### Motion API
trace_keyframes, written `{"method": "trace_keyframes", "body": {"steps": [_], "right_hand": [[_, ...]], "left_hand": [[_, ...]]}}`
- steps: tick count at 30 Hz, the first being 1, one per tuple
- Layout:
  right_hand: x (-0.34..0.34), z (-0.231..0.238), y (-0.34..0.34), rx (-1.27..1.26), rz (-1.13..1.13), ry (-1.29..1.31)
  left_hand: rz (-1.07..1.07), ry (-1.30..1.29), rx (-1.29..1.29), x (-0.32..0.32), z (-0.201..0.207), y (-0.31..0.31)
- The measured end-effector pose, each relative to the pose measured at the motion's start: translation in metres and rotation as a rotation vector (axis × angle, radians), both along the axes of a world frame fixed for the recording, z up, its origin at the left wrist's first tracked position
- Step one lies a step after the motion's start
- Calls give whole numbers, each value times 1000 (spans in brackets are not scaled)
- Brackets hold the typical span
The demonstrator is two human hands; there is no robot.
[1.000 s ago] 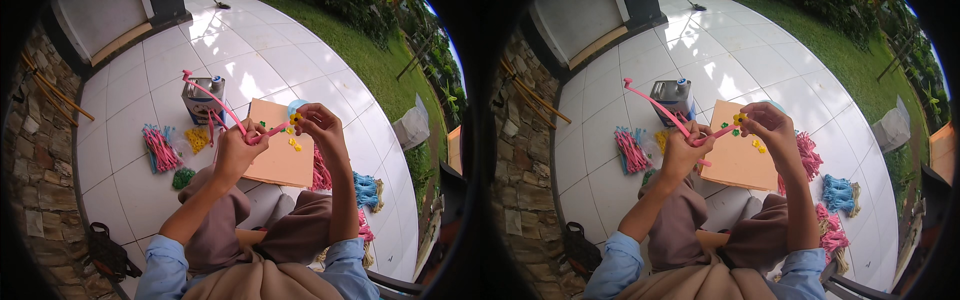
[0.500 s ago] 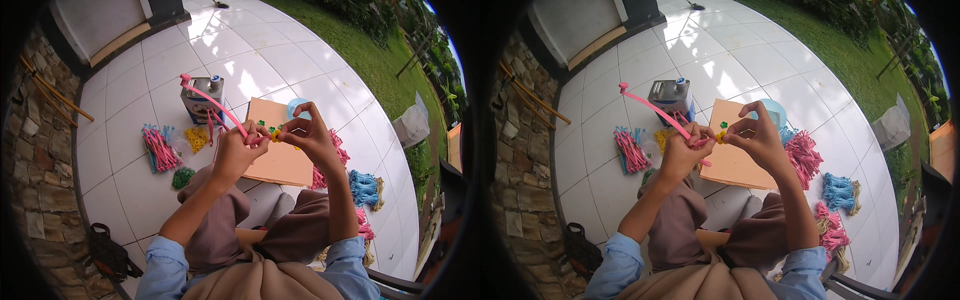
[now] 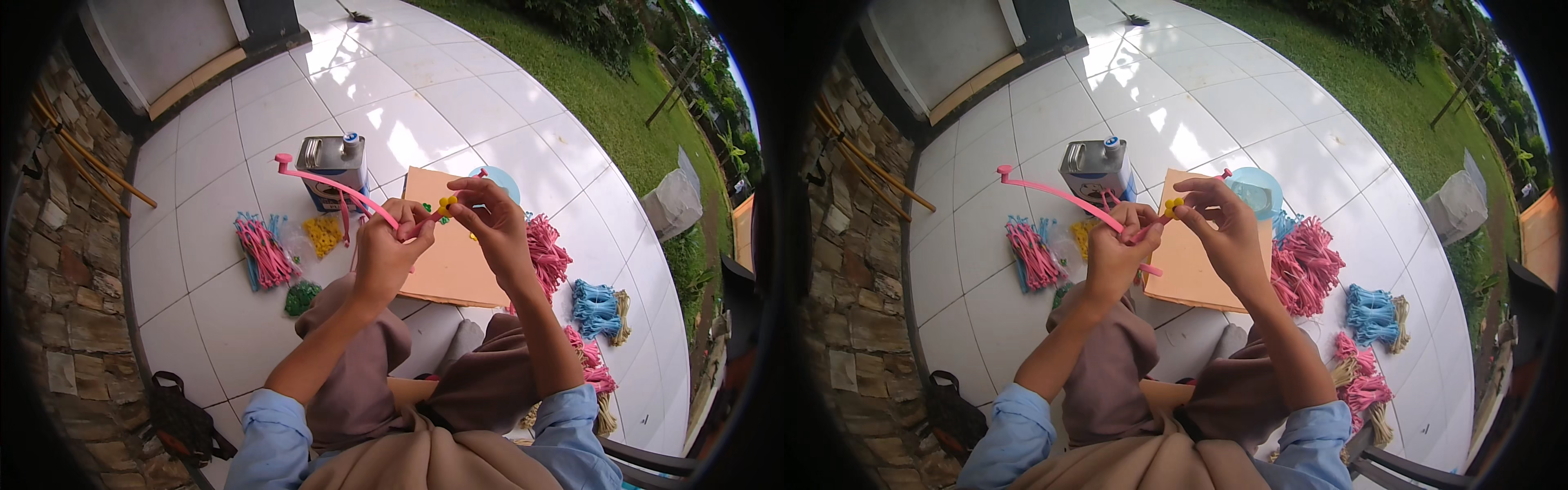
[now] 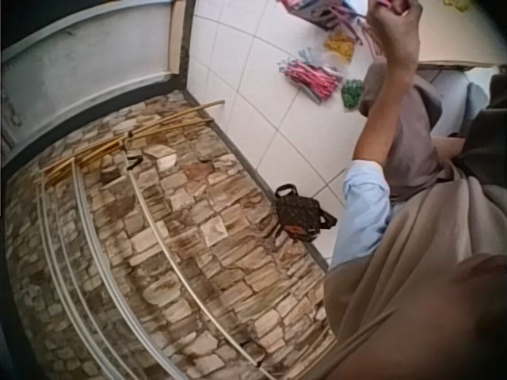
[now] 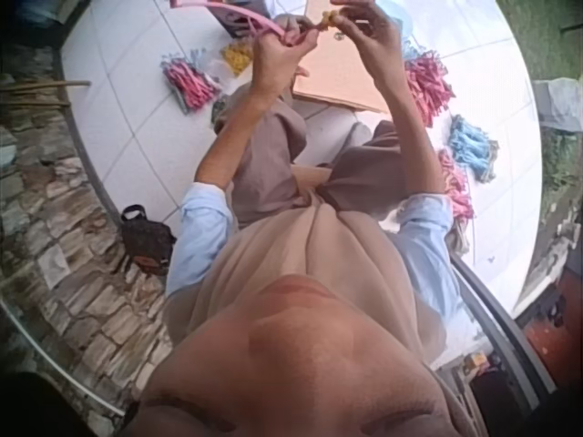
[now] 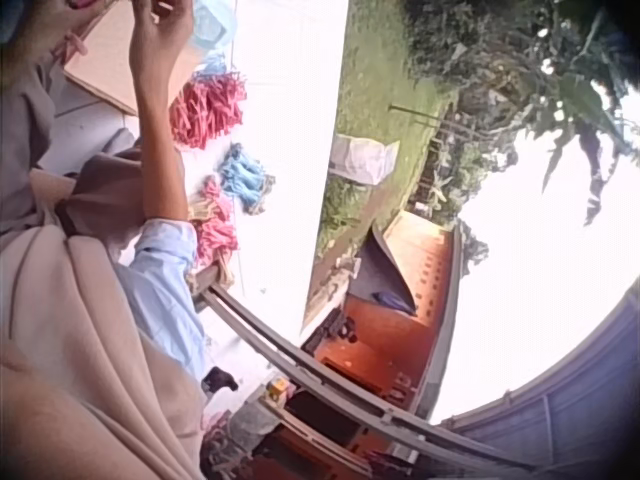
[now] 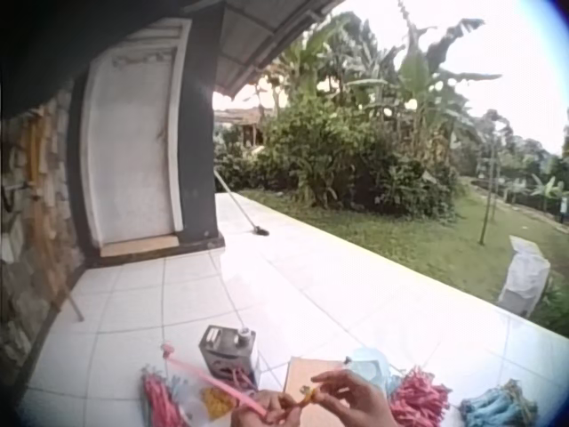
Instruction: The person applies adhesive to small plastic flowers and a strap, then presses the flowers onto the strap while it rests on a board.
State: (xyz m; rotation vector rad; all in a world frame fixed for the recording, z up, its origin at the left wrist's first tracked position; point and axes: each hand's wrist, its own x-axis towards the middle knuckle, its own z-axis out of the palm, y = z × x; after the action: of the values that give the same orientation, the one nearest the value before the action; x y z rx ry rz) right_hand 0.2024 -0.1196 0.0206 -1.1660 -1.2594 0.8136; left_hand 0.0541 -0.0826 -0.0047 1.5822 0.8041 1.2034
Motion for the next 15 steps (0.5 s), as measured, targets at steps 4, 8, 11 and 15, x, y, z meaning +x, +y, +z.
{"method": "trace_keyframes", "body": {"steps": [4, 8, 11, 15], "right_hand": [[0, 0, 0, 2, 21, 19], [-1, 3, -1, -14, 10, 20], [-2, 4, 0, -13, 11, 31], [-2, 3, 1, -13, -13, 4]], "left_hand": [[5, 1, 5, 1, 3, -2], [9, -18, 66, 1, 2, -1], [-1, -22, 52, 1, 2, -1], [-18, -18, 73, 0, 1, -1]]}}
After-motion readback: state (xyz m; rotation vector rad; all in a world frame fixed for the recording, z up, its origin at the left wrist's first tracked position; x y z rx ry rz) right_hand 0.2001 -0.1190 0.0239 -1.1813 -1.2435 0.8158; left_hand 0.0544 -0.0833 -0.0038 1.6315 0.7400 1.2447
